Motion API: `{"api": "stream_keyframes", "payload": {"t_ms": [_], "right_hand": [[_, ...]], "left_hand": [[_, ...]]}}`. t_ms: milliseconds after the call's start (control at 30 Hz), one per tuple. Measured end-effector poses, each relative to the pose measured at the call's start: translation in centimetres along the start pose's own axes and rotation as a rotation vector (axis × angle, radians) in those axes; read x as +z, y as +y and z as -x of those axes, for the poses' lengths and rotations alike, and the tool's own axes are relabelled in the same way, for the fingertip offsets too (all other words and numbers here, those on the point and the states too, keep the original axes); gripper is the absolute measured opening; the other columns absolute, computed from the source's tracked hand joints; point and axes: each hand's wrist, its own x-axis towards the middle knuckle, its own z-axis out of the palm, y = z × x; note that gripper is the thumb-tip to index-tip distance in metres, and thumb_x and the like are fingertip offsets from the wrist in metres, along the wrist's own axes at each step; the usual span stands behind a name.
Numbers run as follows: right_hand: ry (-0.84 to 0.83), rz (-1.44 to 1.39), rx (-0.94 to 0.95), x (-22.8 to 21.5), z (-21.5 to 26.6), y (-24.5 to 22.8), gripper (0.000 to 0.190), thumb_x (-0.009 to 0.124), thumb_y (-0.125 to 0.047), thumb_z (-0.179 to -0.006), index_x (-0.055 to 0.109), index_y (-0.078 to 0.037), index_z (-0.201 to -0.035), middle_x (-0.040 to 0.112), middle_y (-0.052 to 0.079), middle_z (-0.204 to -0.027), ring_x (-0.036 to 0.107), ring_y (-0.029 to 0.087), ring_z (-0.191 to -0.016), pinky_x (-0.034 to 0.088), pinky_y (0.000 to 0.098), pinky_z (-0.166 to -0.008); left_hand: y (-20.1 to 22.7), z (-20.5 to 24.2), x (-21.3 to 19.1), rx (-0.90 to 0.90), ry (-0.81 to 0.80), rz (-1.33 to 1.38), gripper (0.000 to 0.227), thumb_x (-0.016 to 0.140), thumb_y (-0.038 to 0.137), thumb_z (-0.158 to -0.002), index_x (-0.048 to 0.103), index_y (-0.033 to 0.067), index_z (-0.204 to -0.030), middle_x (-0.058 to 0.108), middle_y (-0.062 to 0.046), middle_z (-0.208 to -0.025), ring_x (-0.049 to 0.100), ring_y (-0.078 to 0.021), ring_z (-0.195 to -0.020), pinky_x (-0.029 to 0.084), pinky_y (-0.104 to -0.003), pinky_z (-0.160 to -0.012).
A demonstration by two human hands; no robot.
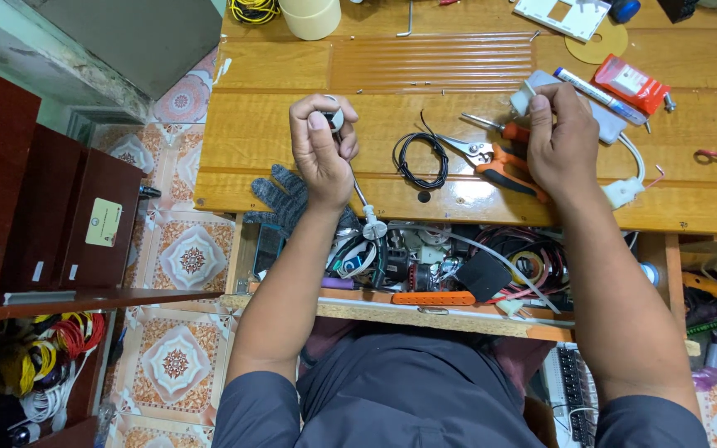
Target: Assemble a light socket by connecting wires and fitting the plastic housing components together
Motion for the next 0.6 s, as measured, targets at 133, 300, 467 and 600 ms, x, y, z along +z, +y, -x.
{"api": "stream_keyframes", "payload": {"t_ms": [133,300,467,600], "right_hand": [[-0.024,0.012,-0.02,0.2,0.0,1.3,0.022,0.047,-0.017,-0.123,0.059,-0.003,-0.11,0.066,0.013,-0.096,0.058,0.036,-0.091,0.042,0.0493,-0.08],[-0.039,0.037,-0.027,0.1,-0.3,1.8,0.018,0.053,-0.013,-0.119,0.067,-0.001,-0.119,0.072,0.015,-0.109,0.06,0.041,-0.1,0.043,0.052,-0.087],[-0.015,0.089,-0.157,0.0,-0.6,2.3,0.014,0.061,-0.002,-0.113,0.072,0.006,-0.115,0.072,0.024,-0.126,0.065,0.042,-0.116,0.045,0.0513,-0.1],[-0.066,0.12,-0.136,-0.3,-0.9,1.6,0.014,0.066,-0.004,-0.111,0.077,0.004,-0.117,0.071,0.024,-0.128,0.064,0.042,-0.117,0.045,0.0512,-0.103]], "left_hand": [[0.0,-0.4,-0.2,0.036,0.015,-0.018,0.017,0.034,0.027,-0.114,0.046,0.015,-0.112,0.057,-0.01,-0.098,0.037,-0.0098,-0.057,0.033,-0.022,-0.051],[-0.2,-1.5,-1.1,0.058,0.189,-0.03,0.016,0.038,0.03,-0.113,0.046,0.016,-0.114,0.058,-0.009,-0.097,0.039,-0.0077,-0.056,0.029,-0.019,-0.046],[-1.3,-2.0,-2.5,0.011,0.333,-0.014,0.021,0.039,0.032,-0.113,0.047,0.0164,-0.124,0.058,-0.008,-0.095,0.037,-0.0087,-0.055,0.029,-0.021,-0.049],[-2.6,-2.2,-3.1,-0.053,0.415,0.029,0.019,0.04,0.032,-0.112,0.046,0.0167,-0.121,0.06,-0.007,-0.093,0.038,-0.0075,-0.054,0.028,-0.019,-0.047]]}}
